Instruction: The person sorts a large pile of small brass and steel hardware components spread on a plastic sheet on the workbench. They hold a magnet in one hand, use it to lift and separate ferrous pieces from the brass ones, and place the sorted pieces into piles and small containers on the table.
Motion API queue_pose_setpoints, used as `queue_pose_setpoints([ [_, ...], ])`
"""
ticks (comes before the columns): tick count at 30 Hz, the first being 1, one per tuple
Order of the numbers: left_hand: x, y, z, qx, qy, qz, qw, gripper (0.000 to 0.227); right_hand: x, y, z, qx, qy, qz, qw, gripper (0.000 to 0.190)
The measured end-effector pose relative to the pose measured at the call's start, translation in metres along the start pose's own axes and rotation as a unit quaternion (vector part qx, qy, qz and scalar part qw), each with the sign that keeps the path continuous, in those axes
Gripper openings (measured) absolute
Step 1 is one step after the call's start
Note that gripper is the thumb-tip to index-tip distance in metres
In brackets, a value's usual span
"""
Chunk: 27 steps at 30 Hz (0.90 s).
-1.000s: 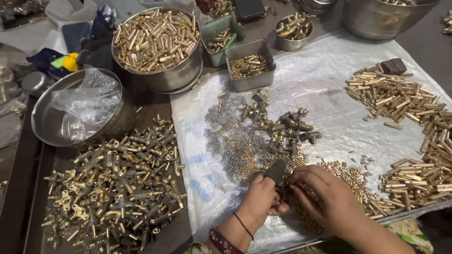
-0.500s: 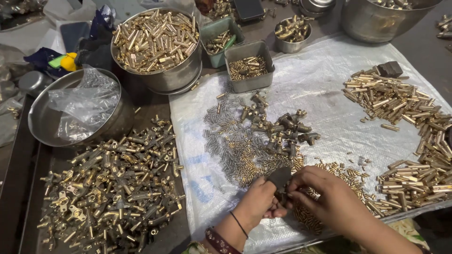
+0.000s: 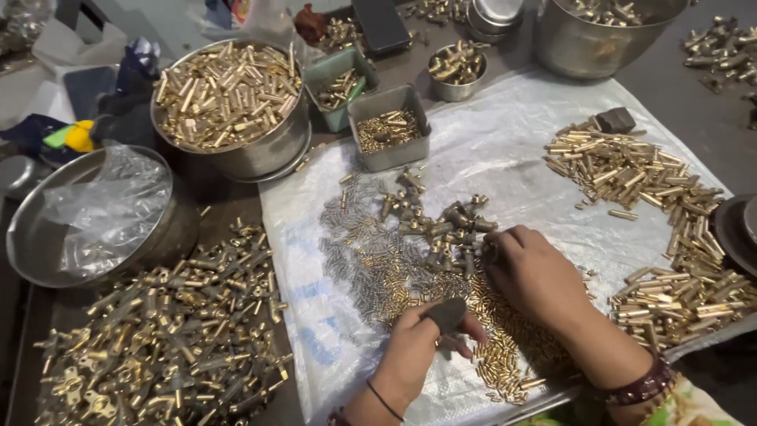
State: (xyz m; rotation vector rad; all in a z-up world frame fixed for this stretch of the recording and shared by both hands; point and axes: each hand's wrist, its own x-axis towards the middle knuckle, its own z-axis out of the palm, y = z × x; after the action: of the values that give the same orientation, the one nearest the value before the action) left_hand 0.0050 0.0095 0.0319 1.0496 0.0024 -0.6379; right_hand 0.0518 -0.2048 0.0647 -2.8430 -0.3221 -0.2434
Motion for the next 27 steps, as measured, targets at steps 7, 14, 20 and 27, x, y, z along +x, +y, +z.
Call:
queue_pose_setpoints([
  [7, -0.001, 0.005, 0.025, 0.014, 0.093, -0.069, 0.993, 0.057, -0.027, -0.031, -0.041, 0.213, 0.025, 0.088, 0.973, 0.043],
  [14, -0.001, -0.007, 0.009, 0.137, 0.098, -0.005, 0.986, 0.028, -0.033, 0.04, -0.059, 0.061, -0.102, 0.207, 0.971, 0.024],
  [20, 0.008, -0.039, 0.006, 0.161, 0.047, 0.058, 0.984, 0.02, -0.055, 0.053, -0.049, -0.055, -0.146, 0.182, 0.971, 0.032],
  [27, 0.008, -0.035, 0.004, 0.117, 0.052, -0.025, 0.991, 0.036, -0.052, 0.045, -0.04, -0.072, -0.123, 0.139, 0.98, 0.031],
])
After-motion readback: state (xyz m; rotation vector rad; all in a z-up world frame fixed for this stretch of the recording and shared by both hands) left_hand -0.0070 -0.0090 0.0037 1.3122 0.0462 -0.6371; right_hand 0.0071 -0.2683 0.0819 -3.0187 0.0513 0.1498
